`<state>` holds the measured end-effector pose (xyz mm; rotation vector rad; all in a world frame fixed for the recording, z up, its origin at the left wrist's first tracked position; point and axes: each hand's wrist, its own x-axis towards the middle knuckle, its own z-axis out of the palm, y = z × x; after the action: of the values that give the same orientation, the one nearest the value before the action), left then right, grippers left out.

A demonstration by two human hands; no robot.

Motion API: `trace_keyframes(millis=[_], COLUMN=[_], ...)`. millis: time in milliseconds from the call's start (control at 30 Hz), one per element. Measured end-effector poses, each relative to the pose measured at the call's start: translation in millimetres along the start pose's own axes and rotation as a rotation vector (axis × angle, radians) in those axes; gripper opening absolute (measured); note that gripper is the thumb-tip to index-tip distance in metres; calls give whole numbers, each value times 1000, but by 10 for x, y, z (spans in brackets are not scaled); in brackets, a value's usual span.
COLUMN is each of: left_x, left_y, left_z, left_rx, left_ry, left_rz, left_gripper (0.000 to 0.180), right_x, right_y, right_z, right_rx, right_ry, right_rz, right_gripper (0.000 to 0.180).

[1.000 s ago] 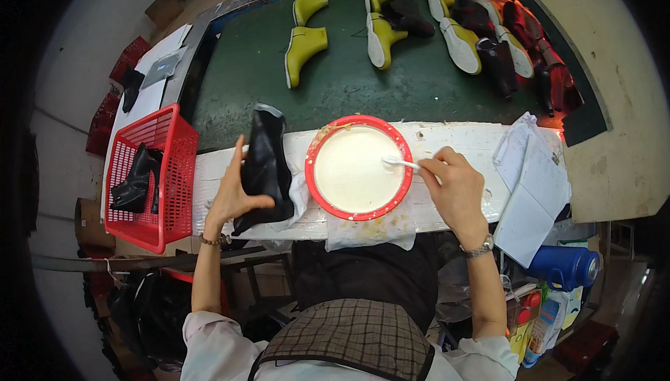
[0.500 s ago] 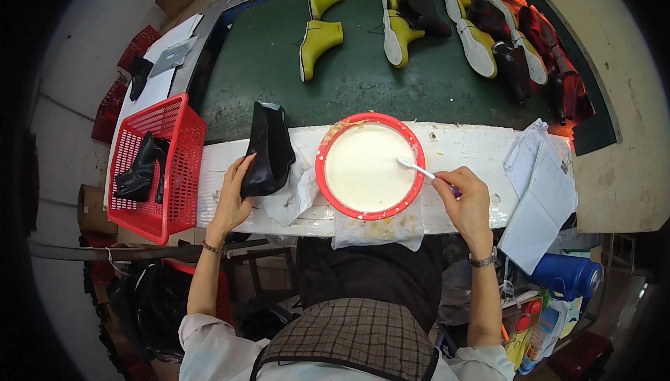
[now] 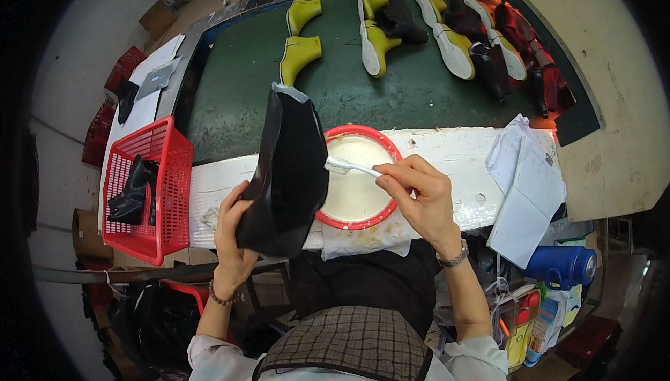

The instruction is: Apply glue to the edges of shoe upper components using a toothbrush.

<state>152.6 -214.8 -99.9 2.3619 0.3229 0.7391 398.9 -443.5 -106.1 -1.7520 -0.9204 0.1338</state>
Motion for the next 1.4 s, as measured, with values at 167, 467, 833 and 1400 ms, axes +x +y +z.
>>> trace_keyframes(millis=[167,467,833,1400], left_x=[-68,-208,-153,410], left_y=[120,48,128,-48], left_z=[-54,-57,374,589], left_rx=[-115,-242,-299,-43], left_ry=[-31,-65,337,606], left_rz=[151,198,30,292], left_gripper=[37,42,73,60], right_x=[103,443,-105,-215], right_y=[109,90,35,-200], right_z=[-103,-217,3,-1], right_rx=[-51,-85,56,45], right_ry=[30,104,93,44], right_rz=[-51,-231,-185,-233], right_gripper=[15,19,25,26])
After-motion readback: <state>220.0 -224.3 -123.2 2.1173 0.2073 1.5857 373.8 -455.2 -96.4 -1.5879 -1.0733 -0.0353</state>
